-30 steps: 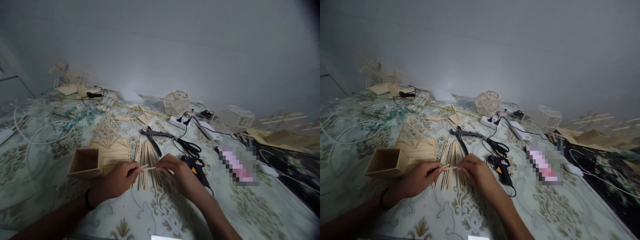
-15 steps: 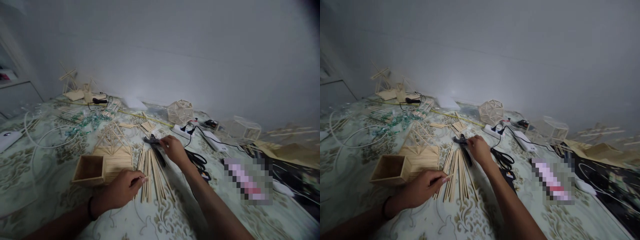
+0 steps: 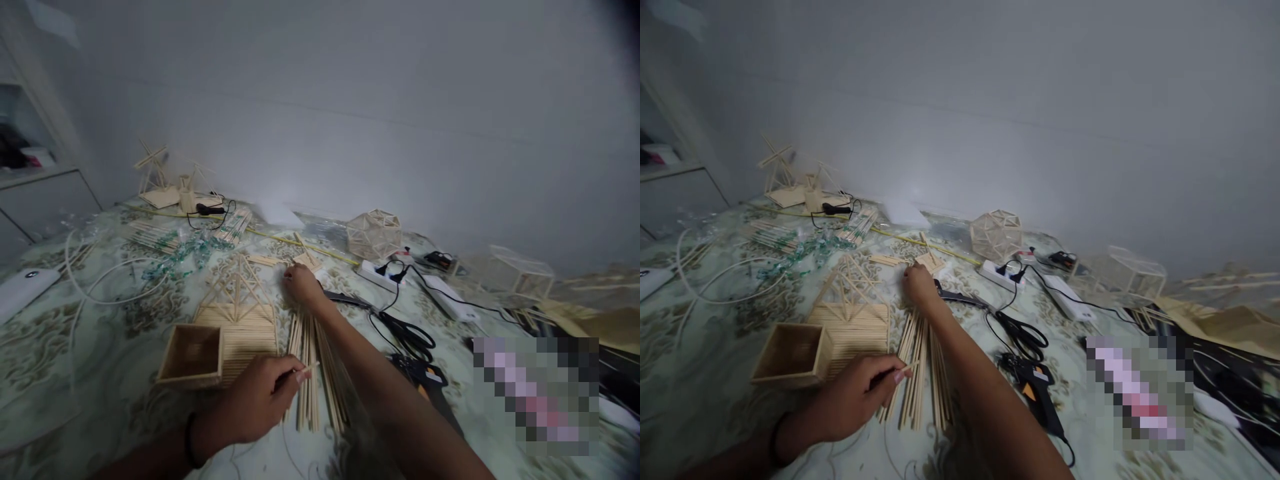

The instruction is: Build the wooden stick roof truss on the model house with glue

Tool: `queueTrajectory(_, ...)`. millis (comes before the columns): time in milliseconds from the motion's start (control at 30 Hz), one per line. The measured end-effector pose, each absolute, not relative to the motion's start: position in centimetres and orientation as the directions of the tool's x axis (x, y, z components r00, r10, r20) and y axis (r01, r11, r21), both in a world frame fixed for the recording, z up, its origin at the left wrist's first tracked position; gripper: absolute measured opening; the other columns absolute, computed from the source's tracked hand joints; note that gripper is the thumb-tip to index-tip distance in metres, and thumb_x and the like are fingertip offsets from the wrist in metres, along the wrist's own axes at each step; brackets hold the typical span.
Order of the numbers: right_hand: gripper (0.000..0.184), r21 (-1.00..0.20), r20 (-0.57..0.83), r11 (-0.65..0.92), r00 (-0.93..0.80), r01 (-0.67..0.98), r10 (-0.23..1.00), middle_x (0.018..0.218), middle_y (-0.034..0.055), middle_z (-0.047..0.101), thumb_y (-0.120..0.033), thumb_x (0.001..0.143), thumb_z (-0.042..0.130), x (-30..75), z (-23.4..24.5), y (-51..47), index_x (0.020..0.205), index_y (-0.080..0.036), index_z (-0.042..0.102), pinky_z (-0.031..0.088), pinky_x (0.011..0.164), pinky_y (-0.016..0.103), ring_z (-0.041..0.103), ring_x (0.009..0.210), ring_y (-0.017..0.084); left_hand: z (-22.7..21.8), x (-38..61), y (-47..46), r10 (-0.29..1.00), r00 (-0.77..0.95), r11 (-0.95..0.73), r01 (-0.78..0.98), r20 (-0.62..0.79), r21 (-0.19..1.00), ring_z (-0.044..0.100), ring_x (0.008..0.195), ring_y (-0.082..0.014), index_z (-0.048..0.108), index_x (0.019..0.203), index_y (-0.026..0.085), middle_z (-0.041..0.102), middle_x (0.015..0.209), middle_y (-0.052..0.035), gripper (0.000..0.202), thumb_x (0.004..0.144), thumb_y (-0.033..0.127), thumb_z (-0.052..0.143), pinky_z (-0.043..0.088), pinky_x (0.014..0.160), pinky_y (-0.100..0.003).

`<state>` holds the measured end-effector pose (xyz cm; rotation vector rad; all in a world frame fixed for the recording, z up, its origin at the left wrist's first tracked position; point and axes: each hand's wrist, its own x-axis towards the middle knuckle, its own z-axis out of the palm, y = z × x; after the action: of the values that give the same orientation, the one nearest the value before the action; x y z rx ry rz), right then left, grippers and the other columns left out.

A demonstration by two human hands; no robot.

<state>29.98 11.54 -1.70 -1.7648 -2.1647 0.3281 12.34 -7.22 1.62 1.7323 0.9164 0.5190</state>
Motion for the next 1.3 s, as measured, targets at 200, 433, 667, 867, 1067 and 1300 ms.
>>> queueTrajectory(200, 0.022, -0.547, 0.270, 0.280, -0.150, 0.789, 0.951, 0.114, 0.0080, 0.075, -0.022, 0.099, 0.075, 31.9, 1.3, 5.9, 0.120, -0.015, 0.070, 0.063, 0.092, 0.040, 0.074, 0.097, 0.020, 0.5, 12.1, -7.2, 0.816, 0.572, -0.035, 0.201, -0.088, 0.979, 0.041, 0.053, -0.0096, 0.049, 0.099, 0.022, 0.061, 0.076, 0.0039, 0.028, 0.110, 0.046, 0.037, 0.035, 0.054, -0.024)
queueTrajectory(433, 0.021, -0.843, 0.438, 0.409, 0.005, 0.350, 0.899, 0.097, 0.0031, 0.077, -0.029, 0.096, 0.079, 33.2, 2.4, -8.3, 0.114, -0.024, 0.069, 0.065, 0.083, 0.032, 0.077, 0.087, 0.019, 1.2, 12.5, -8.0, 0.812, 0.571, 0.122, 0.036, -0.120, 0.992, 0.032, 0.043, -0.0051, 0.051, 0.112, 0.021, 0.068, 0.080, 0.0025, 0.028, 0.107, 0.048, 0.045, 0.026, 0.042, -0.020)
queueTrajectory(667, 0.024, -0.845, 0.505, 0.457, 0.131, 0.278, 0.853, 0.097, 0.0007, 0.074, -0.019, 0.092, 0.083, 30.7, 0.8, -12.3, 0.111, -0.030, 0.073, 0.060, 0.085, 0.033, 0.071, 0.091, 0.018, 1.6, 12.3, -8.8, 0.738, 0.645, 0.206, 0.063, -0.197, 0.977, 0.033, 0.034, -0.0072, 0.057, 0.107, 0.021, 0.042, 0.046, 0.0132, 0.034, 0.102, 0.054, 0.055, 0.029, 0.037, -0.018)
queueTrajectory(867, 0.024, -0.821, 0.541, 0.477, 0.163, 0.315, 0.825, 0.096, 0.0010, 0.075, -0.014, 0.091, 0.083, 30.5, 0.8, -12.2, 0.107, -0.029, 0.074, 0.058, 0.084, 0.033, 0.070, 0.092, 0.019, 1.3, 12.4, -8.1, 0.749, 0.629, 0.243, 0.027, -0.206, 0.970, 0.059, 0.041, -0.0137, 0.064, 0.108, 0.016, 0.059, 0.049, 0.0050, 0.043, 0.094, 0.057, 0.066, 0.046, 0.044, -0.022)
queueTrajectory(1067, 0.016, -0.803, 0.487, 0.378, 0.144, 0.461, 0.861, 0.093, 0.0016, 0.075, -0.020, 0.095, 0.079, 33.3, 0.3, -14.2, 0.109, -0.027, 0.074, 0.058, 0.084, 0.033, 0.072, 0.089, 0.020, 1.1, 12.4, -7.9, 0.754, 0.629, 0.157, 0.108, -0.190, 0.982, 0.050, 0.040, -0.0055, 0.072, 0.117, 0.013, 0.069, 0.078, -0.0010, 0.049, 0.097, 0.057, 0.062, 0.034, 0.039, -0.019)
queueTrajectory(1300, 0.010, -0.699, 0.281, 0.055, 0.204, 0.713, 0.938, 0.094, 0.0059, 0.077, -0.031, 0.098, 0.070, 39.0, -2.6, -19.3, 0.104, -0.024, 0.073, 0.060, 0.074, 0.034, 0.074, 0.082, 0.024, 0.8, 12.3, -7.9, 0.777, 0.610, 0.007, 0.244, -0.159, 0.970, 0.042, 0.051, -0.0081, 0.081, 0.120, 0.014, 0.064, 0.070, 0.0001, 0.048, 0.099, 0.052, 0.061, 0.033, 0.046, -0.021)
